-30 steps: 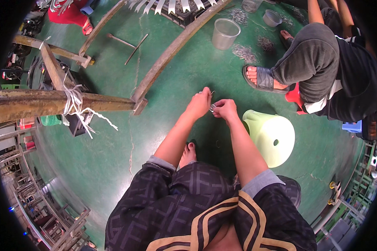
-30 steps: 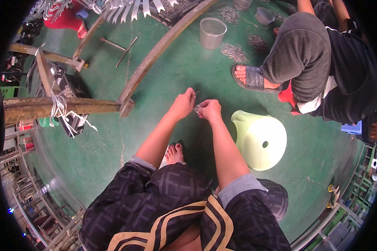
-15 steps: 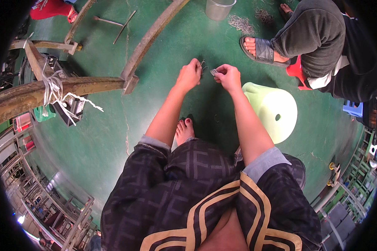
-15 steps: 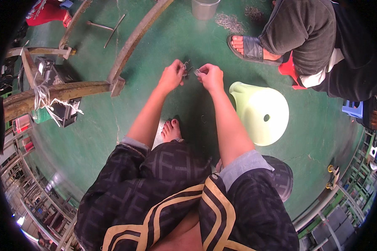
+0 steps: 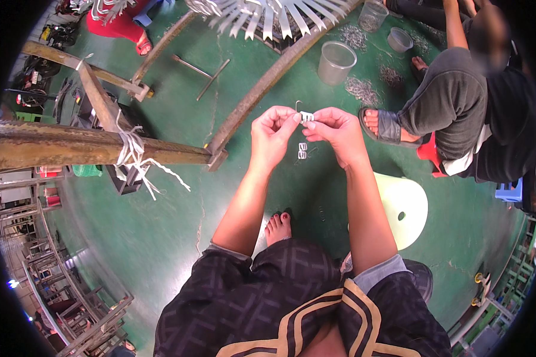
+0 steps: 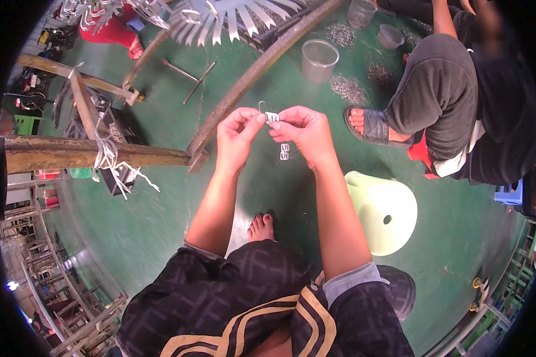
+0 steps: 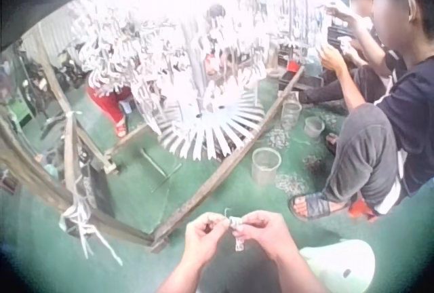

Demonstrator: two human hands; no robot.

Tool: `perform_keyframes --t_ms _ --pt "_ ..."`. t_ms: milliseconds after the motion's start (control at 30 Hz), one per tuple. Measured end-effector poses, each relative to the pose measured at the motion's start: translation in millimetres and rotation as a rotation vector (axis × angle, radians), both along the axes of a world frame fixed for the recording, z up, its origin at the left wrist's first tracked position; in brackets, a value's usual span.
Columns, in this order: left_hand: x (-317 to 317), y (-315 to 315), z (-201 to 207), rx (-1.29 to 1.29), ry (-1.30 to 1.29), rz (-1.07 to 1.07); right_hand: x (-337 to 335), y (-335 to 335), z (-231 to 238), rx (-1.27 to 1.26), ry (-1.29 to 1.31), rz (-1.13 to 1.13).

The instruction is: The person attaches small metal clips to the slots of a circular metal rack by hand.

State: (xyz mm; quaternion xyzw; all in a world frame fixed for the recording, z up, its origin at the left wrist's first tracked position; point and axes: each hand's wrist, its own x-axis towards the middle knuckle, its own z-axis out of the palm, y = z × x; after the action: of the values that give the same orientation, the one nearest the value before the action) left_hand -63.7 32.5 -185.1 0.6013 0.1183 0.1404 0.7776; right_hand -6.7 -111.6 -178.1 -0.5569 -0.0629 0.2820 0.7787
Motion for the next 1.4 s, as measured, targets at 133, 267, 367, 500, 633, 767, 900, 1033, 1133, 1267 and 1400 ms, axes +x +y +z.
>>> perform_keyframes --t_ms 133,267,367,500,633,767,900,1033,1133,1267,1400 --pt "2.5 3.7 12.6 0.089 -0.100 0.010 -2.2 6.0 18.9 -0.042 -0.096 0.005" --pt "5.3 1.3 29.8 0.104 -0.267 0.046 -3.2 9.3 35.3 -0.086 -0.191 0.058" --pt "0.1 4.0 53.2 0.049 -0.337 0.007 -3.4 13.6 61.9 -0.085 -0.292 0.021" --pt "-2.9 15.4 96.1 0.125 -0.434 0.081 -5.0 21.8 115.7 -0.178 -0.490 -0.189" --pt "6.2 22.2 129.7 0.256 -0.477 0.176 10.8 40.2 147.0 -0.193 -0.648 -0.325" --pt "13.5 28.4 147.4 0.399 -0.505 0.218 28.7 52.6 165.6 0.034 -0.424 -0.225" --pt "18.3 21.9 160.1 0.446 -0.504 0.234 46.7 56.5 169.7 0.314 -0.206 -0.060" --pt "22.3 20.4 165.5 0.439 -0.463 0.215 56.7 60.1 170.2 0.456 -0.091 -0.018" --pt "24.2 22.2 165.8 0.377 -0.443 0.175 54.1 56.7 173.3 0.470 -0.035 0.014" --pt "28.9 22.9 164.6 0.272 -0.458 0.083 53.8 41.6 168.8 0.563 0.060 0.174" --pt "28.4 11.4 171.6 0.232 -0.482 -0.007 54.1 23.7 164.2 0.646 0.125 0.377"
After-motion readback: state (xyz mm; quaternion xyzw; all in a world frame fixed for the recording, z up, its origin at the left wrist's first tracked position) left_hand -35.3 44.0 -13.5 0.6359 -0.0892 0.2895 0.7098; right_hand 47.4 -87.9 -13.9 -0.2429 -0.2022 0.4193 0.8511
